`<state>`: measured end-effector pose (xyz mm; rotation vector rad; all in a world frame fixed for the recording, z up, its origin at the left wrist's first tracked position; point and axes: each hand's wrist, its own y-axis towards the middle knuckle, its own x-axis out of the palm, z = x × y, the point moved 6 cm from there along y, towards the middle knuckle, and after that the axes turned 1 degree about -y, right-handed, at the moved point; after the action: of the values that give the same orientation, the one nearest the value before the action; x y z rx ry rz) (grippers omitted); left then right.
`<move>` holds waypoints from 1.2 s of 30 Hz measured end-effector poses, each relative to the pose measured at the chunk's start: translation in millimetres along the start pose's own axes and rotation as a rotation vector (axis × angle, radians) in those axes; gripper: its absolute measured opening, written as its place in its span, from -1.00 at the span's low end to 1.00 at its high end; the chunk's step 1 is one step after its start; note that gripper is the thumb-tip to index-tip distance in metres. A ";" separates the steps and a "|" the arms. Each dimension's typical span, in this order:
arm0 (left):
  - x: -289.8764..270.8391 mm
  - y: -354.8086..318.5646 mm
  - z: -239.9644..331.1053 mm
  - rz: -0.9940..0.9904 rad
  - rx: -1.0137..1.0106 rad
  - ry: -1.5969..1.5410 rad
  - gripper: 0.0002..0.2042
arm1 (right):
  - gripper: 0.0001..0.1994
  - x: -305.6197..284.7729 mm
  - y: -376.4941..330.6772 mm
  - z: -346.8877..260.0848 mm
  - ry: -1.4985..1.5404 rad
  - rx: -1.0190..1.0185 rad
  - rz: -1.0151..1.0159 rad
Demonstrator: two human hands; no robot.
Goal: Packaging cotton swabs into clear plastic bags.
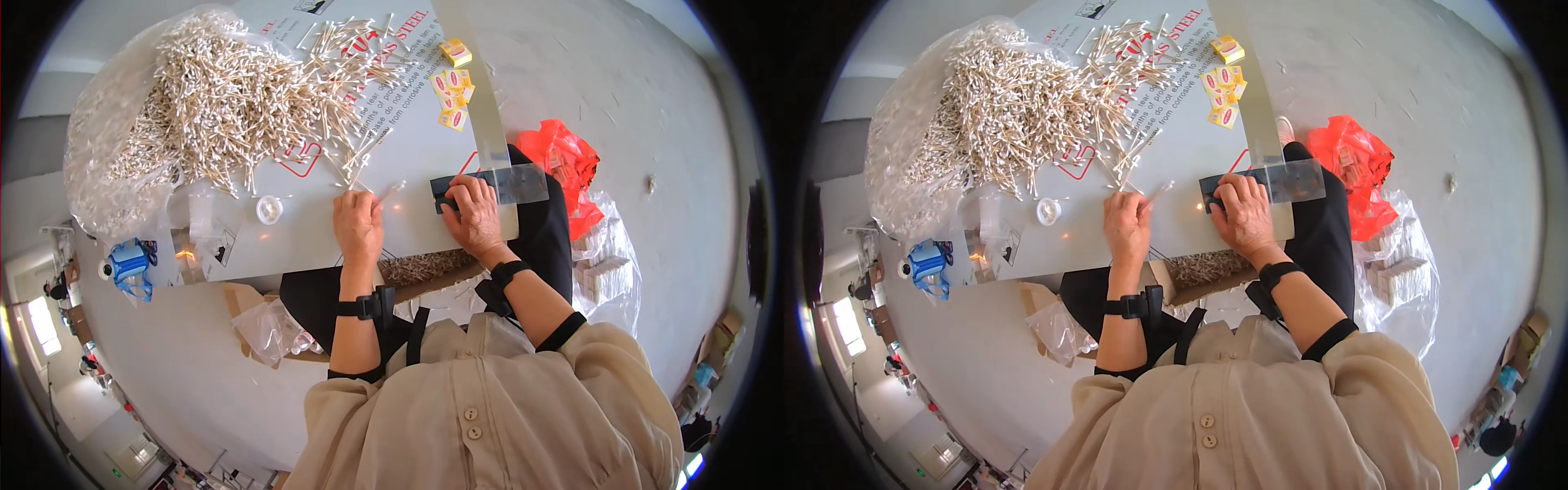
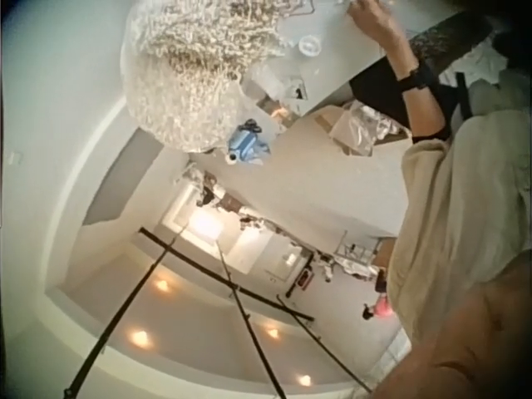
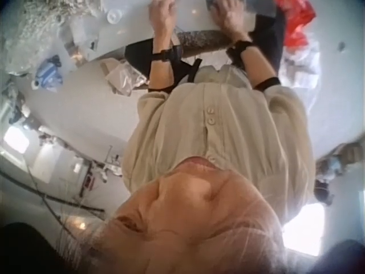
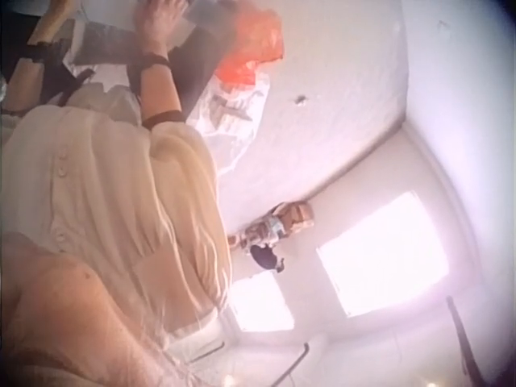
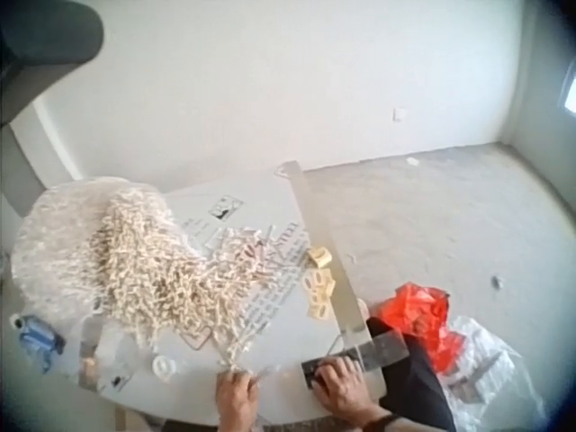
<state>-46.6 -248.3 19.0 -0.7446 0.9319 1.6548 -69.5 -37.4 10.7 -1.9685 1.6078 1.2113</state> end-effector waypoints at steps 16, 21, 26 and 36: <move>29.7 -2.9 32.5 -0.081 0.123 -0.081 -0.82 | -0.65 -2.4 2.0 -4.6 0.021 -0.018 0.001; 40.4 -5.8 57.5 -0.120 0.239 -0.036 -0.85 | -0.62 -1.2 0.8 -6.9 -0.009 -0.074 -0.025; 7.1 6.0 21.8 0.143 0.050 -0.026 -0.68 | -0.66 -3.0 0.0 -6.0 -0.030 -0.076 -0.042; 3.6 24.3 -1.6 0.037 0.026 0.057 -0.78 | -0.69 -0.4 -0.6 -4.5 -0.009 -0.070 -0.056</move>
<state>-71.0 -251.6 20.3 -0.7646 1.0109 1.6583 -67.2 -40.1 13.5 -2.0335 1.5143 1.2692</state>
